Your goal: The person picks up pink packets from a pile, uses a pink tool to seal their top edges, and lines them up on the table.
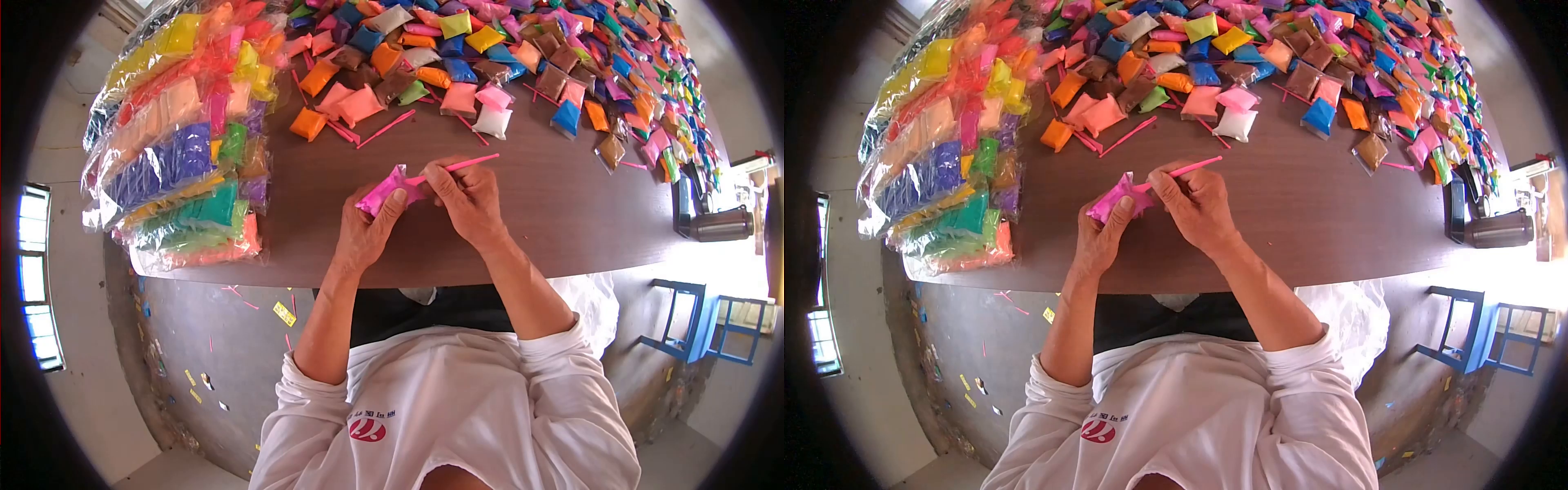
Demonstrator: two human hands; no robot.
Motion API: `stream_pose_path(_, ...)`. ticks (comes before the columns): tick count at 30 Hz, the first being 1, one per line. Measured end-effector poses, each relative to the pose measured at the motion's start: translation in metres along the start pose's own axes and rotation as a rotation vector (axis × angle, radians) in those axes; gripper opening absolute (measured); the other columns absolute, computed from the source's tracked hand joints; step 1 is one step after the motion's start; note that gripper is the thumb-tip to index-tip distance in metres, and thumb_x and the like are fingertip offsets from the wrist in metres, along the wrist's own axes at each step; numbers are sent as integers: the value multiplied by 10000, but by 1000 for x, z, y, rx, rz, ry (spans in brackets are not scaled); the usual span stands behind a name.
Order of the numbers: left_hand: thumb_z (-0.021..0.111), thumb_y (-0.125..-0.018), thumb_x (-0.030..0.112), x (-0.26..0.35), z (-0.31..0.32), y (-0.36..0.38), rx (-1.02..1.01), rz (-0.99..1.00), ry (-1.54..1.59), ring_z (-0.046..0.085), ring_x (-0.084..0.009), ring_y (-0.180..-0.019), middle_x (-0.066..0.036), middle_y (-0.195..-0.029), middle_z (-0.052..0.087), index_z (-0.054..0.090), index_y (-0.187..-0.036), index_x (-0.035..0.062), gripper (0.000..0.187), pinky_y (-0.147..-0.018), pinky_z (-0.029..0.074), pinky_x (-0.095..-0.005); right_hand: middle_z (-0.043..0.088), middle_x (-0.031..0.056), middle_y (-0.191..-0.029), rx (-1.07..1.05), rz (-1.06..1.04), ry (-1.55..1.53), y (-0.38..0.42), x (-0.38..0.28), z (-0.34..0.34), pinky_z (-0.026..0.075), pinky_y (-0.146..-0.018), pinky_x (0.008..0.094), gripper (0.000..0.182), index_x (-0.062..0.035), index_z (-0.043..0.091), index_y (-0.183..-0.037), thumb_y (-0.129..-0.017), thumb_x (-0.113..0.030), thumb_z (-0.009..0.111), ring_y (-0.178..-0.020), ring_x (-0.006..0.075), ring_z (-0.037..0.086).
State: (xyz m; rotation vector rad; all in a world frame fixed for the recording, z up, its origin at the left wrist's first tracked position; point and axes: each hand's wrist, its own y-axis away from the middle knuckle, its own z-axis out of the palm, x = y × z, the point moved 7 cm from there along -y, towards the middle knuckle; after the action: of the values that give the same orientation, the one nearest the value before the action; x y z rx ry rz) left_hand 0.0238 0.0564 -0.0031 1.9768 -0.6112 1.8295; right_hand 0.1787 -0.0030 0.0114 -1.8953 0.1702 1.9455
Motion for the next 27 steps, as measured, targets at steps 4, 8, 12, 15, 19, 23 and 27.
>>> stream_pose_path(4, 659, -942, 408, -4, -1, -1, 7, 14, -41, 491, -100, -727, -18, -774, 573, 679, -948, 1, 407, -634, 414, -270, 587, -20, -688, 48, 10, -20, 0, 0, -1, 412, -519, 215, 255, 17, 675, -958, -972, -235, 640, -595, 47, 511)
stream_pose_path(8, 660, -940, 415, -6, -2, -1, -4, -5, -45, 483, -101, -720, -15, -770, 561, 676, -941, 1, 414, -628, 406, -271, 581, -24, -690, 109, 32, -41, 1, -2, -7, 407, -522, 214, 242, 18, 675, -956, -976, -220, 634, -604, 43, 498)
stream_pose_path(12, 659, -941, 418, -3, -1, -1, 0, 15, -30, 474, -96, -711, -7, -778, 557, 671, -936, 4, 414, -615, 395, -265, 588, -22, -693, 55, -57, 25, 1, -4, -3, 399, -531, 211, 211, 24, 672, -942, -974, -181, 631, -619, 40, 490)
stream_pose_path(15, 658, -942, 414, -5, -1, -1, 1, 13, -15, 468, -90, -707, -1, -782, 555, 671, -946, 5, 409, -608, 388, -259, 588, -13, -682, 47, -91, 66, 1, -6, -1, 400, -534, 224, 189, 23, 673, -928, -968, -158, 634, -625, 44, 490)
stream_pose_path(19, 659, -944, 404, -6, -2, -1, -3, 22, -33, 466, -83, -705, 2, -783, 551, 674, -964, 5, 400, -604, 386, -254, 602, 23, -696, 49, -149, 163, 1, -13, 1, 411, -536, 247, 162, 8, 680, -922, -952, -148, 650, -607, 76, 511)
stream_pose_path(23, 657, -946, 399, -3, -1, -1, 10, 25, -7, 474, -84, -705, 2, -779, 565, 673, -967, 0, 399, -608, 392, -253, 643, 65, -746, 60, -193, 244, 2, -20, 5, 435, -543, 258, 132, -8, 687, -924, -925, -140, 678, -599, 118, 552)
stream_pose_path(27, 652, -949, 400, -5, -1, -1, 12, 26, 4, 490, -83, -715, 2, -777, 586, 673, -970, -3, 404, -620, 405, -246, 668, 56, -753, 91, -344, 368, 3, -24, 10, 453, -539, 241, 111, -4, 705, -933, -882, -102, 723, -604, 103, 583)
